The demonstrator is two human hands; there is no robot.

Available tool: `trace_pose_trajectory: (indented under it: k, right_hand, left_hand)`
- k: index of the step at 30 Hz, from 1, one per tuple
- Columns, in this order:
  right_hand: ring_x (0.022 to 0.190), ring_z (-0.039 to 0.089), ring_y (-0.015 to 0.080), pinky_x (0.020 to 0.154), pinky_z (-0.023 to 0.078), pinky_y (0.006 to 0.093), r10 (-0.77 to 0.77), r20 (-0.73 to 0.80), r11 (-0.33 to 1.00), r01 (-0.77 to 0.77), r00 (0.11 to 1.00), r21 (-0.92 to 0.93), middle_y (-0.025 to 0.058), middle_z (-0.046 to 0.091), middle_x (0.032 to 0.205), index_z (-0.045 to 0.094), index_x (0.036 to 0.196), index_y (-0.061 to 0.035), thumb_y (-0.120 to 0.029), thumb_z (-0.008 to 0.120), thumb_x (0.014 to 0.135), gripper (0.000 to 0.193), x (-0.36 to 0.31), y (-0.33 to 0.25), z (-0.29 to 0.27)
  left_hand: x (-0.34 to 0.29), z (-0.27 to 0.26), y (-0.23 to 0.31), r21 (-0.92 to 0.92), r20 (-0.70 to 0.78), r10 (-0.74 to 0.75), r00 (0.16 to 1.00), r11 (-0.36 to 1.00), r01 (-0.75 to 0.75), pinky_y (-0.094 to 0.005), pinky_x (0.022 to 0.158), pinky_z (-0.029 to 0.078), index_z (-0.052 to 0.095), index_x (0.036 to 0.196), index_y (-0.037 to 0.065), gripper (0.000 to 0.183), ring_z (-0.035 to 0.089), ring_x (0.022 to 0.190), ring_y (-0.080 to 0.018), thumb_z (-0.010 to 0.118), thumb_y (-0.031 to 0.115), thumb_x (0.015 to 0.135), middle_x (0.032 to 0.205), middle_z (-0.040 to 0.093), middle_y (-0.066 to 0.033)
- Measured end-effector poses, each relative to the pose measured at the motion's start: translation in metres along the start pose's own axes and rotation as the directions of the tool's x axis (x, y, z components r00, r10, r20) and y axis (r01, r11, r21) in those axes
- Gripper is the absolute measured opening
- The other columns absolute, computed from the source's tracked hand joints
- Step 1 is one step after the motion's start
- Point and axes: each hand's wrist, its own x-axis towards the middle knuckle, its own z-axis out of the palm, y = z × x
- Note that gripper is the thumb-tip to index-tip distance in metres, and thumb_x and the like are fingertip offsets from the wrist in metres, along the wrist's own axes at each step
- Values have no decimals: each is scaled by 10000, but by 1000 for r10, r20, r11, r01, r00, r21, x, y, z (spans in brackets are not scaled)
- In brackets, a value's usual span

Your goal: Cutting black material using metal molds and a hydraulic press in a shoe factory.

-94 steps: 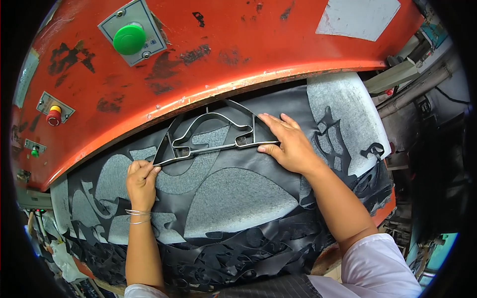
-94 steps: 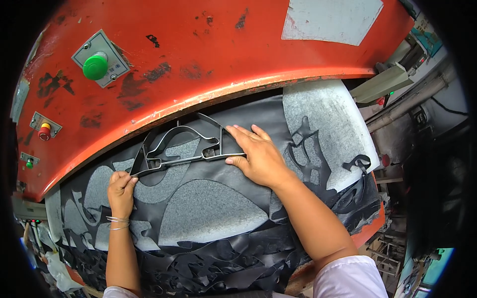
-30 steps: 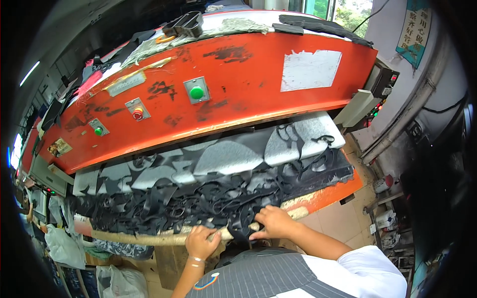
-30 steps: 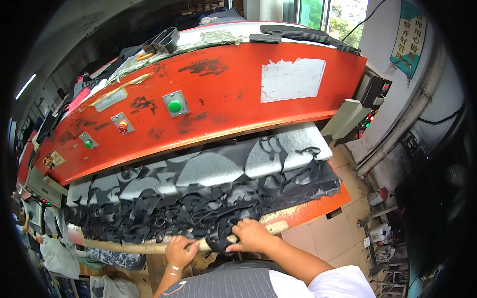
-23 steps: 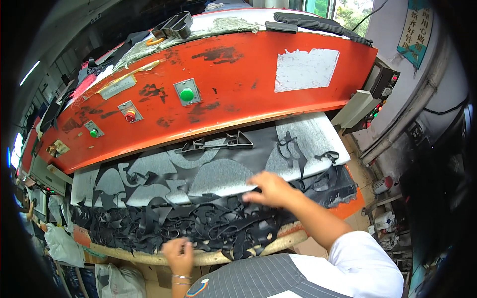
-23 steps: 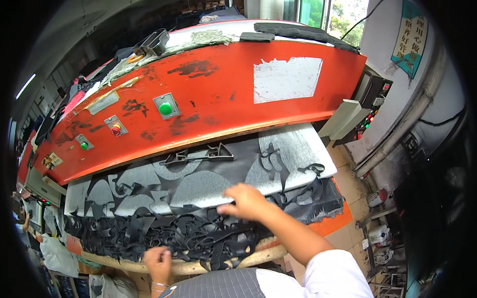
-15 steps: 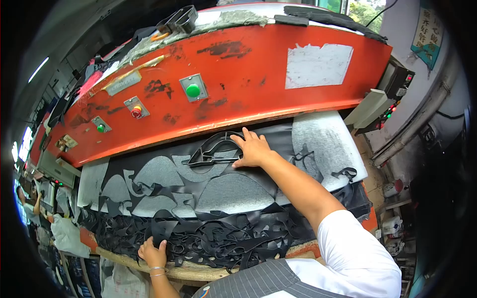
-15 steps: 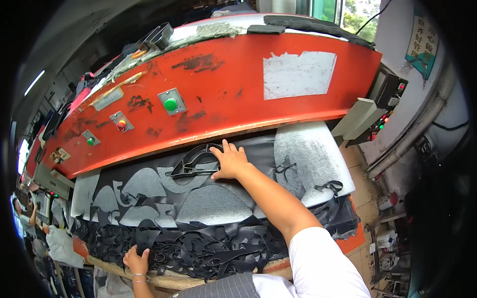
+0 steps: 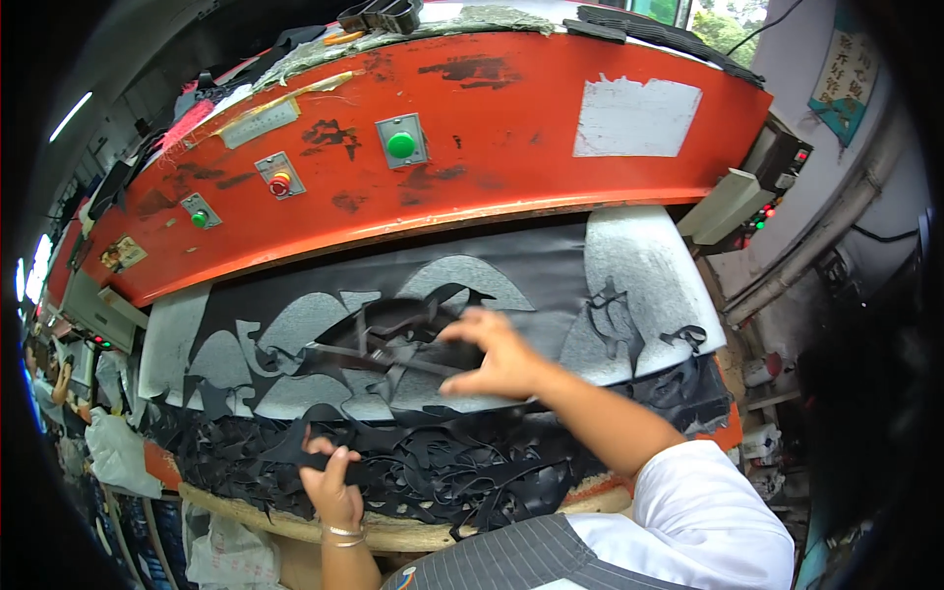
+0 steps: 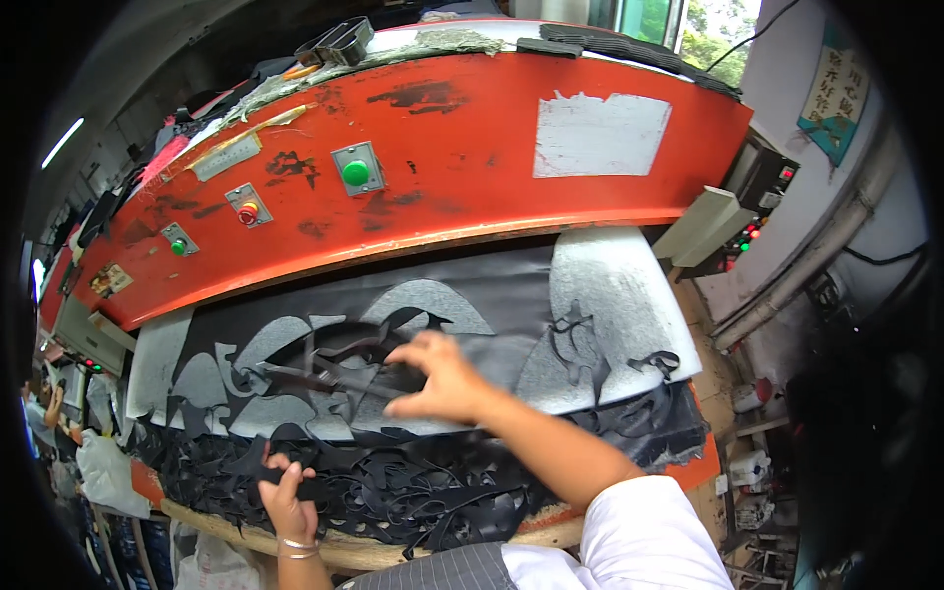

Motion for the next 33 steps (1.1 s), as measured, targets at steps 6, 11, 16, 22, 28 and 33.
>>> trace_pose_trajectory:
  k: [6, 11, 16, 22, 28, 33]
  right_hand:
    - [1315, 313, 449, 1075, 308, 475, -109, 209, 948, 38, 972, 317, 302, 321, 1380, 452, 1372, -164, -375, 830, 653, 840, -57, -73, 52]
    - [1269, 296, 514, 992, 407, 521, -209, 155, 977, 198, 966, 80, 298, 78, 1498, 361, 1401, -200, -312, 806, 639, 889, -75, -100, 61]
    - [1296, 300, 491, 1038, 355, 519, -290, 78, 938, 267, 954, 219, 293, 117, 1496, 378, 1387, -128, -425, 802, 698, 861, -79, -99, 64]
    - [1209, 469, 407, 1001, 427, 416, -229, 262, 962, 177, 937, 207, 237, 322, 1374, 456, 1359, -65, -375, 773, 766, 740, -78, -109, 59]
    - [1066, 581, 349, 860, 512, 389, -102, 178, 994, 93, 979, 59, 156, 426, 1325, 581, 1188, -65, -205, 580, 923, 300, -87, -100, 70]
    - [1074, 560, 385, 919, 473, 383, 42, 112, 999, -45, 993, 24, 232, 457, 1248, 622, 1175, -71, -229, 598, 908, 311, -89, -91, 76]
  left_hand:
    - [13, 39, -27, 8, 250, 172, 953, 984, -180, -314, 878, 469, 402, 1313, 49, 596, 559, 989, -180, 710, 301, 870, 1146, 570, -90]
    - [9, 32, -13, 89, 400, 266, 877, 941, -325, -333, 935, 456, 378, 1323, 17, 811, 564, 1065, -218, 773, 457, 768, 1199, 583, -165]
    - [6, 35, -2, -42, 479, 205, 854, 977, -211, -342, 932, 467, 412, 1289, 25, 833, 574, 1051, -211, 827, 446, 703, 1160, 599, -143]
    - [1, 20, -24, 37, 671, 179, 719, 961, -274, -363, 976, 447, 410, 1293, 25, 804, 560, 1087, -218, 861, 315, 695, 1145, 589, -95]
    - [-1, 23, -42, 8, 663, 35, 748, 999, -54, -327, 902, 484, 449, 1304, 37, 863, 584, 1034, -182, 890, 351, 632, 1115, 602, -64]
    - [-12, 18, -64, 31, 426, -160, 890, 986, 162, -263, 724, 496, 551, 1121, 38, 413, 574, 811, -119, 785, 133, 793, 935, 599, -32]
